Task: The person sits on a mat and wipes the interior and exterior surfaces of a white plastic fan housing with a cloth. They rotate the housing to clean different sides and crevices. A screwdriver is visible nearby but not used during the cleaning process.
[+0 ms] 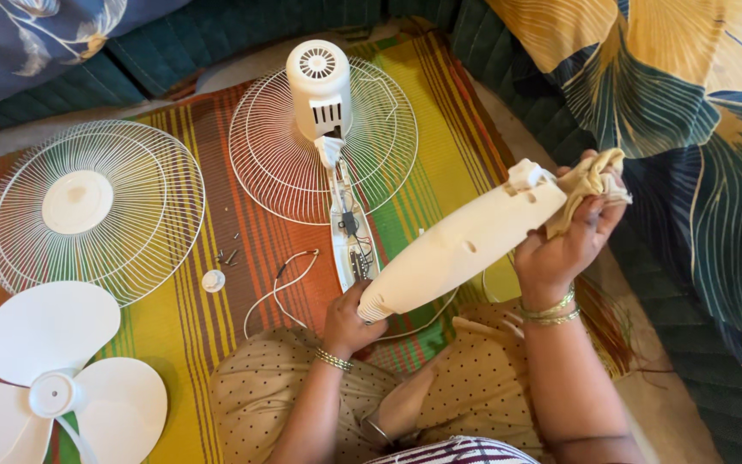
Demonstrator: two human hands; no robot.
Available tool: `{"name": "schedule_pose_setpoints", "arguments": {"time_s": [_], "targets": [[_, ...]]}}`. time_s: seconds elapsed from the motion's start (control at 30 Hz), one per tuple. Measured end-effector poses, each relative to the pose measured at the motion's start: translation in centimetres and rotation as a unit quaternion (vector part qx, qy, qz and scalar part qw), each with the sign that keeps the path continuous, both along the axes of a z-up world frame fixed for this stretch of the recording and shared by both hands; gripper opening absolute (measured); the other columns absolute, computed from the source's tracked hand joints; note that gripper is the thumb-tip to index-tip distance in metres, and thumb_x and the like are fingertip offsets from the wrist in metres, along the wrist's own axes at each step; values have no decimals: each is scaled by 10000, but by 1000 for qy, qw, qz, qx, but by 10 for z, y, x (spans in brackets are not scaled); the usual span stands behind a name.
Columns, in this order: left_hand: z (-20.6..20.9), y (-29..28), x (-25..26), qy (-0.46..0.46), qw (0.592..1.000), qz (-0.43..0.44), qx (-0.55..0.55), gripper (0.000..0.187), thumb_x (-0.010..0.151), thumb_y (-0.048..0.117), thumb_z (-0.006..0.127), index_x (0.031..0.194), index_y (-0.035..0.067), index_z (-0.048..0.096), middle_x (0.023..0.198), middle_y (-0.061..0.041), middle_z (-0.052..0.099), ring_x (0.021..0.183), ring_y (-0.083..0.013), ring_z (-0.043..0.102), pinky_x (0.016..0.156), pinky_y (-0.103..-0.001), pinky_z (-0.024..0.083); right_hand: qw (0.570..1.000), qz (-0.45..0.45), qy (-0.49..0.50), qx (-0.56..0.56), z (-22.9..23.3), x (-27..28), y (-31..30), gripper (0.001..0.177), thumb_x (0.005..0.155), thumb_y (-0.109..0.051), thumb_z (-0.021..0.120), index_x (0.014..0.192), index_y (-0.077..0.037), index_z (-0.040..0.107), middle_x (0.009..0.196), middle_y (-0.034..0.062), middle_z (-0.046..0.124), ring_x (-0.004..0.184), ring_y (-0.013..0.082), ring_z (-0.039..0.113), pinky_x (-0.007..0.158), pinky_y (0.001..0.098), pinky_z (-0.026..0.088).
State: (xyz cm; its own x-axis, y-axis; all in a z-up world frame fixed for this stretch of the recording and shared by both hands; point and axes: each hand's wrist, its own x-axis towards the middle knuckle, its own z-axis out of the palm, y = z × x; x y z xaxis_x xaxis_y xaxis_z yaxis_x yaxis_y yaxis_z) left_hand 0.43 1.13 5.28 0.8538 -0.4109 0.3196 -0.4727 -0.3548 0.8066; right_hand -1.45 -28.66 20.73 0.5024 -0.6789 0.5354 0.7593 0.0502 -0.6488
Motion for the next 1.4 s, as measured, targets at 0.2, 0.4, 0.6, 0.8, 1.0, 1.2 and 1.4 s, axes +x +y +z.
{"name": "schedule_pose_setpoints", "arguments": {"time_s": [0.2, 0.4, 0.6, 0.8, 1.0, 1.2, 1.4], "targets": [[-3, -3, 8, 3, 995, -57, 76, 633, 678, 303, 836, 1240, 86, 642, 1090, -143, 709, 975, -345, 712, 813, -448, 583, 963, 205, -12, 173, -2, -1, -2, 607, 1071, -443, 587, 1564, -123, 431, 1551, 77, 510, 1301, 233, 583, 1198, 460, 470], [3, -16, 11, 117, 989, 20, 85, 655, 665, 240, 867, 1249, 85, 614, 1119, -135, 686, 1016, -331, 688, 834, -431, 571, 968, 246, -38, 38, -3, -13, 30, 417, 1023, -393, 708, 1357, -174, 590, 1373, 100, 574, 1215, 241, 567, 1081, 414, 494], [10, -10, 10, 131, 988, 42, -69, 514, 746, 159, 826, 1211, 84, 621, 1122, -119, 708, 1052, -287, 719, 896, -384, 571, 951, 301, -75, -19, -19, -44, 59, 311, 972, -327, 785, 1226, -166, 705, 1312, 122, 610, 1230, 255, 594, 1047, 393, 537], [12, -9, 9, 119, 987, 47, -94, 500, 724, 174, 855, 1157, 77, 624, 1129, -118, 709, 1064, -290, 716, 916, -380, 568, 971, 153, -27, -183, -15, -63, 69, 156, 993, -263, 759, 1127, -225, 690, 1296, 109, 622, 1143, 243, 647, 886, 406, 643], [-5, -7, 12, 44, 994, 27, -94, 518, 710, 121, 824, 1185, 56, 629, 1108, -133, 688, 1047, -326, 690, 898, -409, 559, 818, -211, 8, -535, 21, -55, 67, 265, 858, -216, 798, 1036, -116, 630, 1198, 137, 544, 1058, 316, 613, 873, 438, 551], [-21, -8, 11, 18, 998, 34, -53, 499, 717, 115, 811, 1173, 44, 620, 1068, -155, 668, 1025, -358, 680, 886, -414, 565, 846, -261, 44, -462, 14, -32, 54, 274, 868, 29, 797, 1080, -70, 656, 1249, 162, 587, 1169, 319, 611, 986, 434, 589], [-27, -10, 3, 143, 989, 8, -27, 585, 654, 86, 814, 1200, 18, 616, 1069, -162, 686, 1023, -324, 693, 899, -397, 559, 889, -193, 120, -397, 9, -16, 57, 281, 890, 121, 705, 1112, -40, 646, 1358, 179, 577, 1335, 347, 579, 1164, 437, 480]]}}
